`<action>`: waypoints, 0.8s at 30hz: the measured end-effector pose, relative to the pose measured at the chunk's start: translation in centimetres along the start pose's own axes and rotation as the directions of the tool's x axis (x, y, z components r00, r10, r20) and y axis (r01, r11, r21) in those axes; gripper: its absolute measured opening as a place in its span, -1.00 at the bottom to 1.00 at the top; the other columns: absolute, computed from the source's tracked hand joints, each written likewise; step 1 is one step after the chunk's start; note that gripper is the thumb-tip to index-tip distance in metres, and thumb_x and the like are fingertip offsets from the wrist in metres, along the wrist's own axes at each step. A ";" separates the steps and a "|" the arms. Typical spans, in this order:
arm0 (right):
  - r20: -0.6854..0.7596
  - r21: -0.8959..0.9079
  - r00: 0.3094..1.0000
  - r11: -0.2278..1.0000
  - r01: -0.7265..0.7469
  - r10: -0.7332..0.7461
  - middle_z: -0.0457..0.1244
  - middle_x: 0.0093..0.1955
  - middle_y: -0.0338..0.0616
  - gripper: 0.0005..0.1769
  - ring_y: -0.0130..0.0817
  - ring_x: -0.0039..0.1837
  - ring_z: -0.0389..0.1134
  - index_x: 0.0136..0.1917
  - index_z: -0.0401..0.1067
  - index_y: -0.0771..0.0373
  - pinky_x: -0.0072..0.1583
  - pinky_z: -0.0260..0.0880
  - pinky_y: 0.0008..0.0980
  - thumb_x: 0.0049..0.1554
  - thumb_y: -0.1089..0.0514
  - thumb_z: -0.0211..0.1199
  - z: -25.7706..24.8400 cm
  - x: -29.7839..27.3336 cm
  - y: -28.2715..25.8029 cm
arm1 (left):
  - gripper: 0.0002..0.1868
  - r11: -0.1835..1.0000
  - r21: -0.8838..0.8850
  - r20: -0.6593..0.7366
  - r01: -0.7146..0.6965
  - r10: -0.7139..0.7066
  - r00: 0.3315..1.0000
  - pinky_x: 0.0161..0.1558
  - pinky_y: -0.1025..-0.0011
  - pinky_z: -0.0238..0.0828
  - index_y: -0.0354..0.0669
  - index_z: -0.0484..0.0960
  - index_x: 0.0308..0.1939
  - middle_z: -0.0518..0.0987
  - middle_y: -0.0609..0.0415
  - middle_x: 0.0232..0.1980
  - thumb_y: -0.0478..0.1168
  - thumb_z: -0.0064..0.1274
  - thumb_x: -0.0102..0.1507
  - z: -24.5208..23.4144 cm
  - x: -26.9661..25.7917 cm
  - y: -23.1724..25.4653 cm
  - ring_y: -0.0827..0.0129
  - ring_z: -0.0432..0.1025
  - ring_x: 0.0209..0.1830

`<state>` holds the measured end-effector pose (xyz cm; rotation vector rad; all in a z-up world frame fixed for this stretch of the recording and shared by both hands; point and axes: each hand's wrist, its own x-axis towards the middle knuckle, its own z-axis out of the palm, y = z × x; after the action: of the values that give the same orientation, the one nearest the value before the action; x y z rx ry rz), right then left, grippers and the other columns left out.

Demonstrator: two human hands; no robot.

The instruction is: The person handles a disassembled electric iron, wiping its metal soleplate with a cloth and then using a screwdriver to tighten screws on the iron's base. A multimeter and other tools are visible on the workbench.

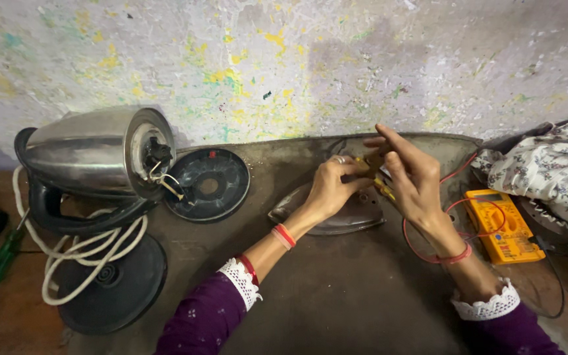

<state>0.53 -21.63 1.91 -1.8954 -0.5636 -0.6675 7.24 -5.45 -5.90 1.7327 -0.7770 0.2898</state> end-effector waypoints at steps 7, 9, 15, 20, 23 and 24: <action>-0.102 -0.023 0.992 0.997 -0.080 0.077 0.42 0.10 -0.02 -0.64 -0.38 0.11 0.45 0.33 0.44 0.41 0.17 0.46 -0.42 0.26 0.37 0.20 0.0 0.2 0.5 | -0.72 0.999 -0.048 -0.012 0.024 -0.025 1.000 0.00 0.32 0.47 -0.22 0.77 -0.11 0.71 -0.04 -0.14 -0.29 0.35 0.09 0.1 0.1 -0.1 0.23 0.57 -0.10; -0.110 -0.011 0.989 0.995 -0.096 0.094 0.42 0.10 -0.02 -0.64 -0.38 0.11 0.45 0.32 0.45 0.41 0.17 0.47 -0.41 0.25 0.37 0.22 0.1 0.0 0.6 | -0.70 0.999 -0.035 -0.022 0.027 -0.027 0.999 0.00 0.33 0.47 -0.21 0.77 -0.11 0.72 -0.06 -0.13 -0.28 0.36 0.08 0.1 0.1 0.0 0.23 0.58 -0.10; -0.052 0.197 0.995 0.977 -0.076 0.087 0.38 0.24 -0.03 -0.60 -0.37 0.25 0.44 0.42 0.38 0.41 0.30 0.46 -0.39 0.32 0.35 0.17 0.0 -0.1 1.2 | -0.74 0.989 -0.063 0.036 0.131 -0.129 0.991 0.00 0.37 0.52 -0.14 0.76 -0.03 0.74 -0.04 -0.08 -0.24 0.26 0.19 -0.2 0.0 0.2 0.28 0.65 -0.08; -0.158 0.093 0.976 0.986 -0.135 0.148 0.39 0.09 0.05 -0.58 -0.30 0.12 0.45 0.27 0.42 0.43 0.18 0.50 -0.35 0.16 0.35 0.38 0.0 0.1 1.8 | -0.70 0.997 0.014 0.035 0.081 -0.081 0.996 0.03 0.30 0.48 -0.20 0.76 -0.08 0.71 -0.12 -0.08 -0.24 0.37 0.12 -0.1 0.1 0.2 0.19 0.59 -0.03; -0.115 0.024 0.989 0.995 -0.092 0.094 0.39 0.07 0.01 -0.56 -0.31 0.12 0.47 0.25 0.40 0.43 0.20 0.52 -0.38 0.13 0.36 0.41 0.0 0.1 1.0 | -0.74 0.999 -0.022 0.021 0.049 -0.048 0.999 0.07 0.31 0.50 -0.18 0.77 -0.07 0.73 -0.09 -0.09 -0.27 0.29 0.16 0.2 0.0 -0.5 0.19 0.60 -0.02; -0.090 0.132 0.990 0.987 -0.093 0.105 0.37 0.16 -0.04 -0.56 -0.35 0.16 0.45 0.31 0.37 0.40 0.23 0.50 -0.42 0.17 0.35 0.34 0.0 0.1 0.7 | -0.74 0.998 -0.038 0.035 0.051 -0.050 0.998 0.06 0.31 0.50 -0.18 0.77 -0.05 0.73 -0.08 -0.09 -0.27 0.27 0.17 0.2 -0.1 -0.7 0.20 0.60 -0.03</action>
<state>1.11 -21.88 1.52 -1.7498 -0.4368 -0.6396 7.63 -5.57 -6.59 1.7218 -0.7577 0.2104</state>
